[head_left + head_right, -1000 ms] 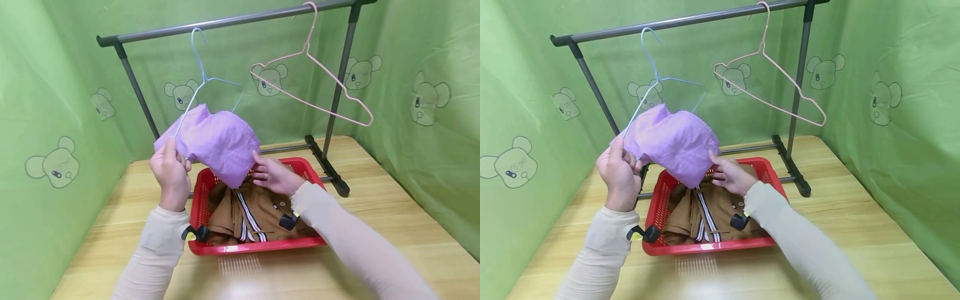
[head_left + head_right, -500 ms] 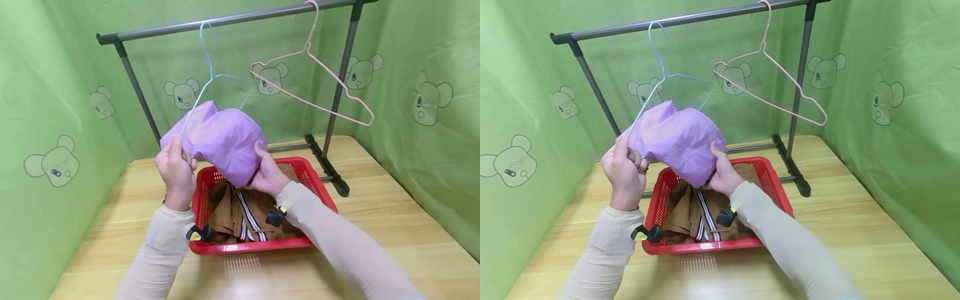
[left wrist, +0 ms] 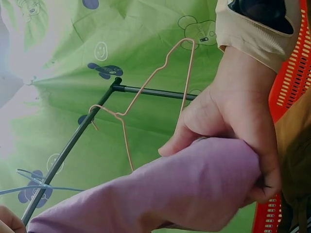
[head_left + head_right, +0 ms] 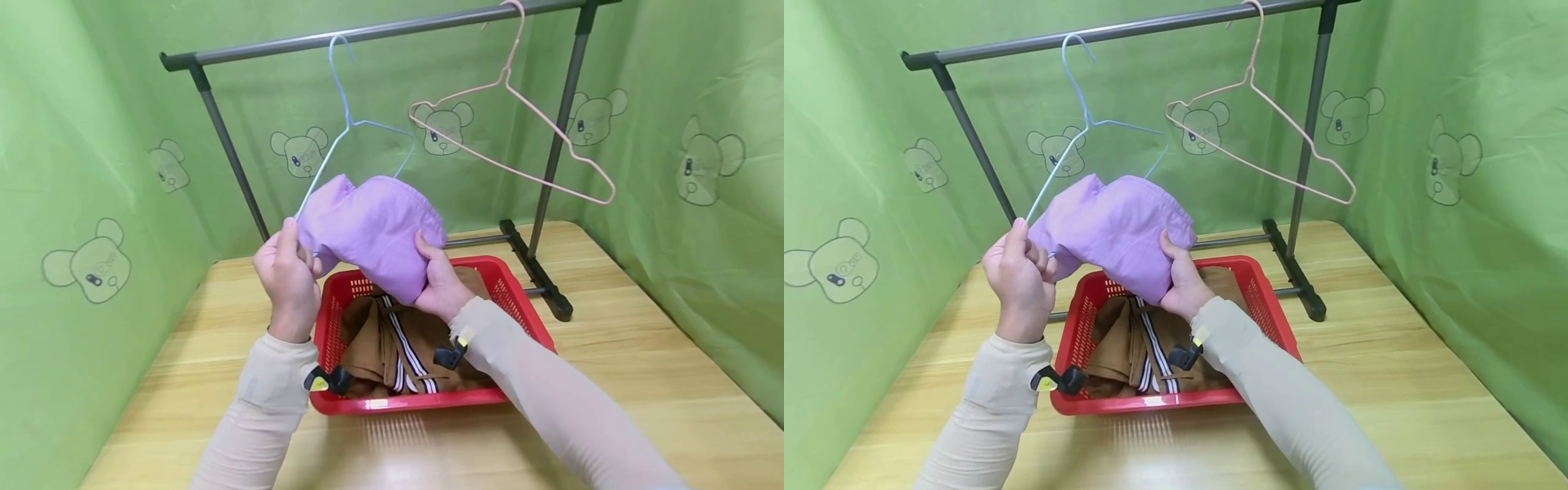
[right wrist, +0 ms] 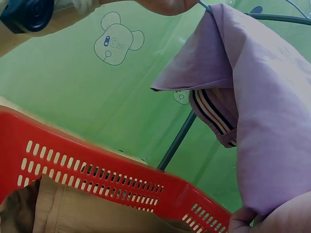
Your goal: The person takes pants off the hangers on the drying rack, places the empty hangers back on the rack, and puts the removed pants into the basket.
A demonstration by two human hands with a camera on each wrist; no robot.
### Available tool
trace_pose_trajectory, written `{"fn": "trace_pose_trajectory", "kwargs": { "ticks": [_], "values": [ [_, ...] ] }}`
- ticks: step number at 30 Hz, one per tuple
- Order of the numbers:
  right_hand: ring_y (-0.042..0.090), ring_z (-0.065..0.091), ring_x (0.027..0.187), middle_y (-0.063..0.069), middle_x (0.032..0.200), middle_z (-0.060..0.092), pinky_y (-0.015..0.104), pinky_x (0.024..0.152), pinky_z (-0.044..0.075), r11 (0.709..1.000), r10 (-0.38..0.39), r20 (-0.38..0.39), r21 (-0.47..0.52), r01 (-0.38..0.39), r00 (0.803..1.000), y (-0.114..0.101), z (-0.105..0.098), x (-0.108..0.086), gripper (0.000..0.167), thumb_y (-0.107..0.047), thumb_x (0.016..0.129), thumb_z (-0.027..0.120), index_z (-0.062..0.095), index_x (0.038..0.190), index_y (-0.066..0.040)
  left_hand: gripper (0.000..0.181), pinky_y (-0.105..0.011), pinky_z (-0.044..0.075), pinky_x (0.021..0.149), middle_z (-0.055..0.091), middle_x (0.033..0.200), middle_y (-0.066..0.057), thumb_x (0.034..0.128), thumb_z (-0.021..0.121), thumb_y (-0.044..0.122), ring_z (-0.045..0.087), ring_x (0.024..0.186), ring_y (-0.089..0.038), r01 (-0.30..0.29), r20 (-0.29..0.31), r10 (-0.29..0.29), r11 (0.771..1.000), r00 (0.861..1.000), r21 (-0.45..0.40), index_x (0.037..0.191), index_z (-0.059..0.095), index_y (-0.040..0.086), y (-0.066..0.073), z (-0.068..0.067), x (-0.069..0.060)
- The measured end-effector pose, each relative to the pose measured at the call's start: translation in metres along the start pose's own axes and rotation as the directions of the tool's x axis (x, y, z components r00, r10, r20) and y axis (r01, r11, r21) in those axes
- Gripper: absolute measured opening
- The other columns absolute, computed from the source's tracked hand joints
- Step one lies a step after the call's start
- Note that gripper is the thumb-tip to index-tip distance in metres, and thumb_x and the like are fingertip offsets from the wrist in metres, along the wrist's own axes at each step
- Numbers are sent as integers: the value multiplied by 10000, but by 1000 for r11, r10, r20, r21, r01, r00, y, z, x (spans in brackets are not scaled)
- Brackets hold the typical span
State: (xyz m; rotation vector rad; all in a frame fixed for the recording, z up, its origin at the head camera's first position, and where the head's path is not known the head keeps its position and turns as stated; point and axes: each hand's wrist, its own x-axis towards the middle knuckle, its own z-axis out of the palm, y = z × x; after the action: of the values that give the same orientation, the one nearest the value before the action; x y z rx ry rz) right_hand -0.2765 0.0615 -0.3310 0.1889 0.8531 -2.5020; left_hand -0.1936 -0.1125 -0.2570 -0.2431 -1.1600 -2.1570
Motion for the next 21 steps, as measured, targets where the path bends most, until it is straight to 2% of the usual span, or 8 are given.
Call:
{"fn": "trace_pose_trajectory", "kwargs": {
  "ticks": [4, 10, 17, 21],
  "values": [
    [200, 638, 882, 6, 1008, 658, 366, 807, 508, 1000, -14, 8, 1, 14, 1000, -3, -1, 1, 371, -459, 894, 659, 545, 1137, -204, 498, -172, 220, 346, 286, 427, 37, 1008, 449, 71, 239, 371, -52, -1, -4, 1, 1000, 1000, 7, 523, 346, 123, 0, 0, 0],
    [196, 665, 843, 14, 956, 686, 358, 751, 546, 999, -40, 35, 3, 40, 999, -9, -3, 5, 237, -347, 960, 592, 542, 1120, -180, 498, -176, 223, 350, 276, 424, 37, 1004, 454, 65, 234, 374, -54, 8, -13, -8, 1000, 1000, 11, 523, 341, 126, 0, -1, -1],
    [192, 658, 829, 28, 946, 666, 321, 741, 551, 989, -127, 34, -68, 129, 991, -13, 0, 1, 151, -180, 976, 552, 513, 1112, -127, 487, -177, 237, 343, 289, 421, 41, 997, 463, 70, 241, 370, -55, 23, -27, -22, 998, 999, 55, 525, 363, 133, 0, -6, -2],
    [182, 651, 818, 30, 935, 654, 292, 741, 547, 985, -149, 47, -86, 153, 988, -16, 1, -1, 125, -134, 980, 508, 501, 1098, -94, 491, -176, 251, 341, 294, 414, 41, 991, 470, 68, 250, 366, -54, 30, -39, -27, 997, 999, 77, 515, 369, 136, -2, -9, -2]
  ]
}}
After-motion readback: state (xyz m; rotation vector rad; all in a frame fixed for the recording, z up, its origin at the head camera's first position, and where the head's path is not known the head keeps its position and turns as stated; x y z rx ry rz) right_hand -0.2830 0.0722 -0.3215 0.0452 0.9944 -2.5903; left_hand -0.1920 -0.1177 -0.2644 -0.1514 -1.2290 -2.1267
